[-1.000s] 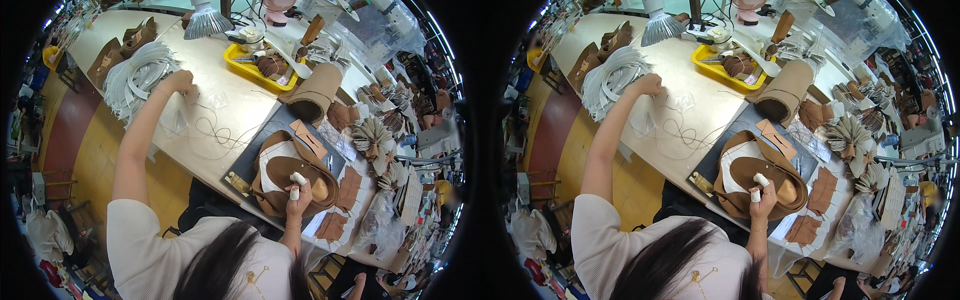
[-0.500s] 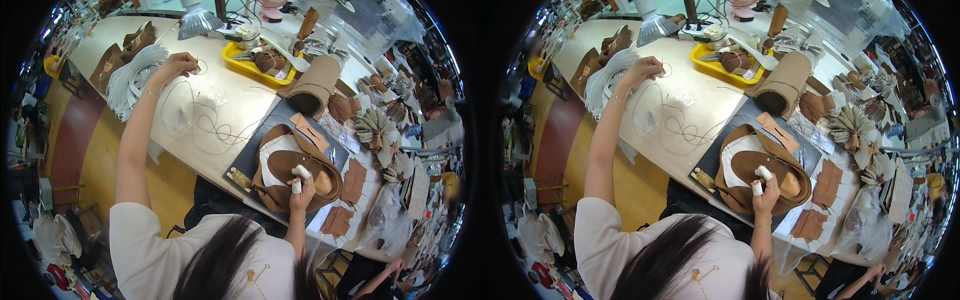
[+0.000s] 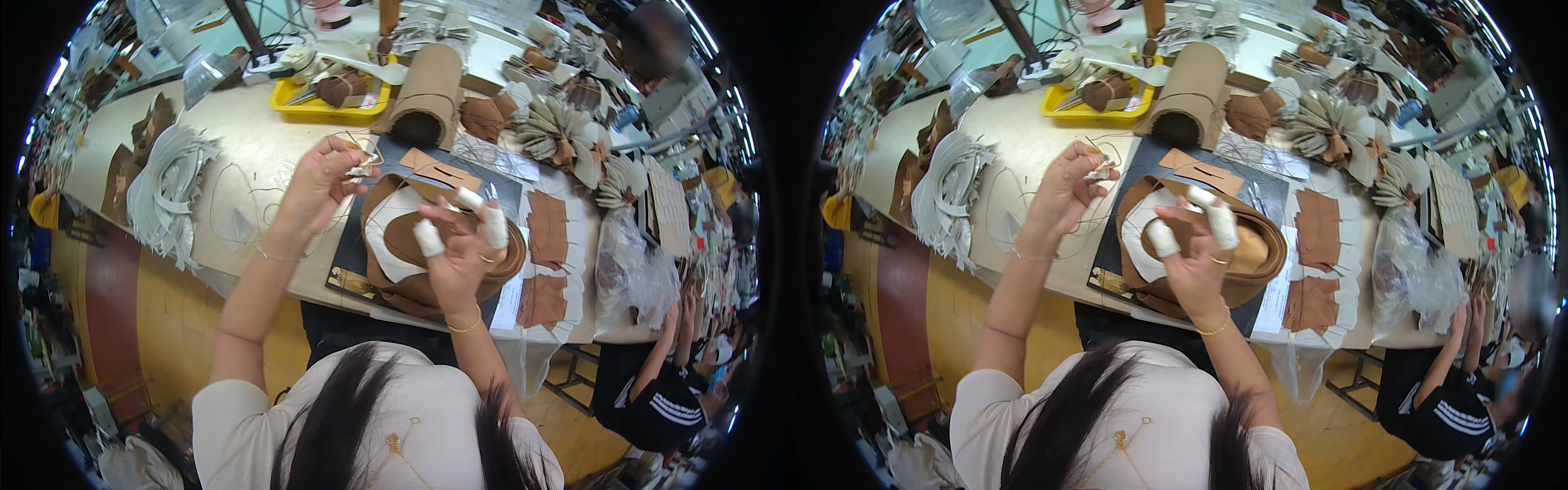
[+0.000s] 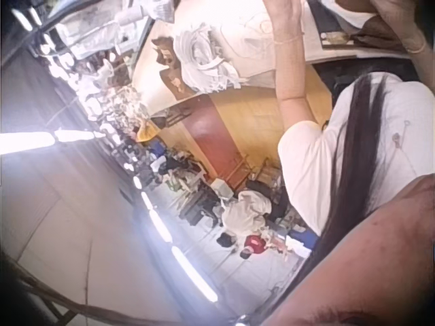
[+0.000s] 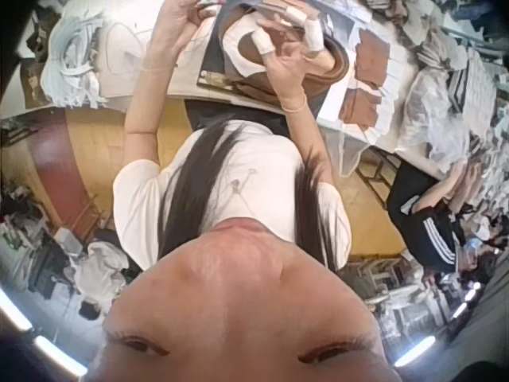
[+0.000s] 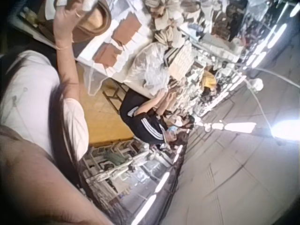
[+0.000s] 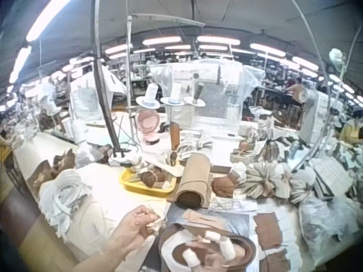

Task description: The person assembles a brown leather bag by hand, folding and stitching pieces together. They handle multiple leather components, aligning edges and securing them with thread and a needle. The person also moves finished items to a nearby table.

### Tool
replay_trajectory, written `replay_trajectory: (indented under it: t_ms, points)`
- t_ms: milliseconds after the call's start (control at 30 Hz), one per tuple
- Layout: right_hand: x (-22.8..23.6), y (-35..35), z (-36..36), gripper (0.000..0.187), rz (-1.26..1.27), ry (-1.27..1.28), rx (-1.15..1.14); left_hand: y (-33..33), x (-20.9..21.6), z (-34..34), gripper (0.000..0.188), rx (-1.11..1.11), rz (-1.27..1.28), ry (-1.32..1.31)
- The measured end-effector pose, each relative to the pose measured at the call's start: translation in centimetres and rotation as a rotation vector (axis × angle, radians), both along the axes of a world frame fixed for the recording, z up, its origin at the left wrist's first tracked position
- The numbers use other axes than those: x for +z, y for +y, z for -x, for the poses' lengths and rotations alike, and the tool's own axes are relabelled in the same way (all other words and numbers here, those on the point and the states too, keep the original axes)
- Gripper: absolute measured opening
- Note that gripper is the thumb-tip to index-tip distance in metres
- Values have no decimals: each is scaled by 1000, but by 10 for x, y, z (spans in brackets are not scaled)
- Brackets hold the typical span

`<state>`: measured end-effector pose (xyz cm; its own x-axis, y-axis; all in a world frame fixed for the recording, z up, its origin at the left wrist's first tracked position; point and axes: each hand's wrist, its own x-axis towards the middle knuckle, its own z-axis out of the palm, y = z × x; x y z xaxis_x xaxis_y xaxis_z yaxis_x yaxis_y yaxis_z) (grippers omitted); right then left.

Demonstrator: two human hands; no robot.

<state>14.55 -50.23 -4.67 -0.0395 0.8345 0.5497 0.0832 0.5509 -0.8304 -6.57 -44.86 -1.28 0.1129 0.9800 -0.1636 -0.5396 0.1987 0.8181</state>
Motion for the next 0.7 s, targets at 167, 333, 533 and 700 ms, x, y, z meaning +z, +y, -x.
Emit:
replay_trajectory:
  t_ms: [167,333,533,700]
  points:
    - [14,9,19,76,-198,86,-123,-22,-6,-65,19,-17,108,-379]
    - [23,9,7,72,-374,-24,-338,-34,-4,-97,13,-26,61,-349]
    - [23,-2,-26,87,-233,73,-331,-35,-2,-113,9,-60,30,-246]
    - [17,-29,-74,86,-124,89,-376,-24,5,-120,9,-70,28,-220]
